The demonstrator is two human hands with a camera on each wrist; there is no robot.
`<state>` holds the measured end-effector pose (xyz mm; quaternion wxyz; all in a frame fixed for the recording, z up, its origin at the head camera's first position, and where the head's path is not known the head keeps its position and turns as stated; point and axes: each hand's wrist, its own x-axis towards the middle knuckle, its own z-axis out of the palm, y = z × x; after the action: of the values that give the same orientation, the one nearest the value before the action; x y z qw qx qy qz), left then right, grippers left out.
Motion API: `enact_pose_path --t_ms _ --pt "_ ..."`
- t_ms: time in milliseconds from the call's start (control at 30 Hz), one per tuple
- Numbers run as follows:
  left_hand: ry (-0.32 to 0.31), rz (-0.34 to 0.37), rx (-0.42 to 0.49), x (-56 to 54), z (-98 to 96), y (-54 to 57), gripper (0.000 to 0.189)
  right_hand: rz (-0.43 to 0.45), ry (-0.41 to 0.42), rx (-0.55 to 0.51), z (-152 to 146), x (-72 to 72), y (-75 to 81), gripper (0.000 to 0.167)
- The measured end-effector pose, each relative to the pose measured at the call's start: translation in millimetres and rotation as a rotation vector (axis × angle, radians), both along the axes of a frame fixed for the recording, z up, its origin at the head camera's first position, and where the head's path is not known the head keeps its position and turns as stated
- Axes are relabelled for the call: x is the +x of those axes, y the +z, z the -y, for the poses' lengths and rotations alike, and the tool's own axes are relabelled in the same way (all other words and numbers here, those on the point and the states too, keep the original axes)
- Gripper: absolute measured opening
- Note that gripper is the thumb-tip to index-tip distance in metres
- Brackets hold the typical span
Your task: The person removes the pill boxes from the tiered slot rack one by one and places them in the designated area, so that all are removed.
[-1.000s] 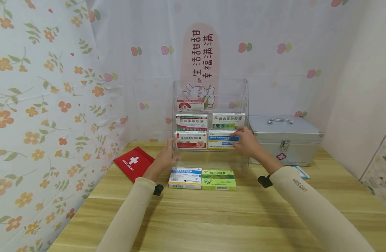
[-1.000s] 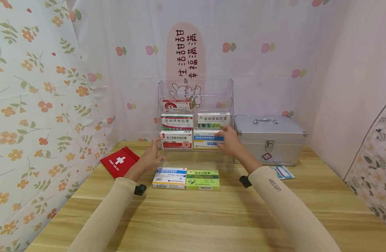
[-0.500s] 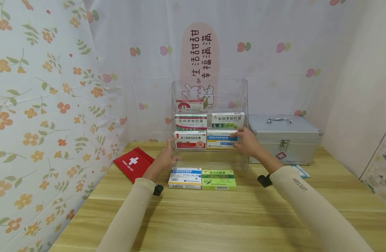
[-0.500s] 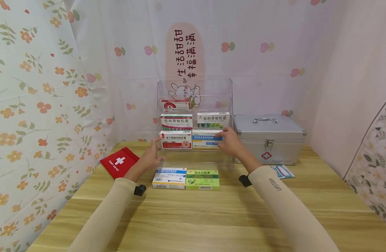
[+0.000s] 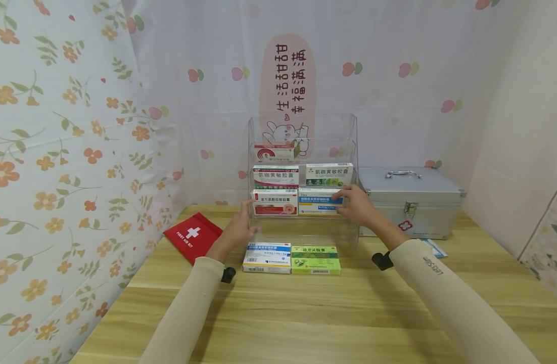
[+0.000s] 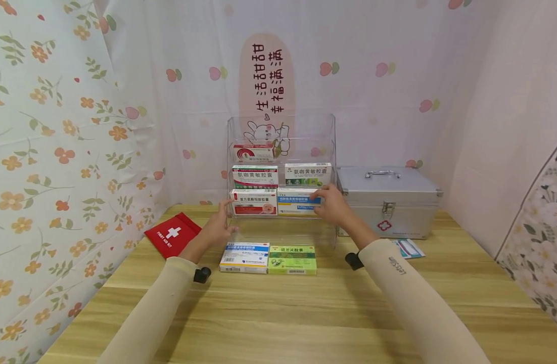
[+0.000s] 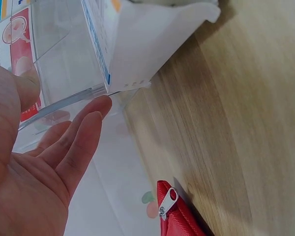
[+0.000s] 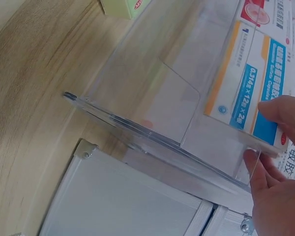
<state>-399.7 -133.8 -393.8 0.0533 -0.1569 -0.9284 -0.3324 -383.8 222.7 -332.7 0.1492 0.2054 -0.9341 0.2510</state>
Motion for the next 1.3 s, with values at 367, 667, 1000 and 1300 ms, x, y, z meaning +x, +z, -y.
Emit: enact_pose_path --t_ms 367,667,1000,1300 --pt "0.015 0.016 0.013 0.5 -0.8 -0.5 0.087 -0.026 -0.012 -0.087 -1.1 -0.2 -3.5 0.025" --pt "0.004 0.000 0.015 0.0 -0.8 -1.5 0.086 -0.115 0.009 -0.177 -0.2 -4.0 -8.3 0.024" --pt "0.006 -0.012 -0.006 0.6 -1.2 -2.1 0.086 -0.234 0.032 -0.316 -1.4 -6.0 -6.1 0.021" --pt "0.016 -0.014 -0.007 1.3 -1.1 -1.9 0.086 -0.361 0.063 -0.329 -1.1 -3.9 -7.2 0.024"
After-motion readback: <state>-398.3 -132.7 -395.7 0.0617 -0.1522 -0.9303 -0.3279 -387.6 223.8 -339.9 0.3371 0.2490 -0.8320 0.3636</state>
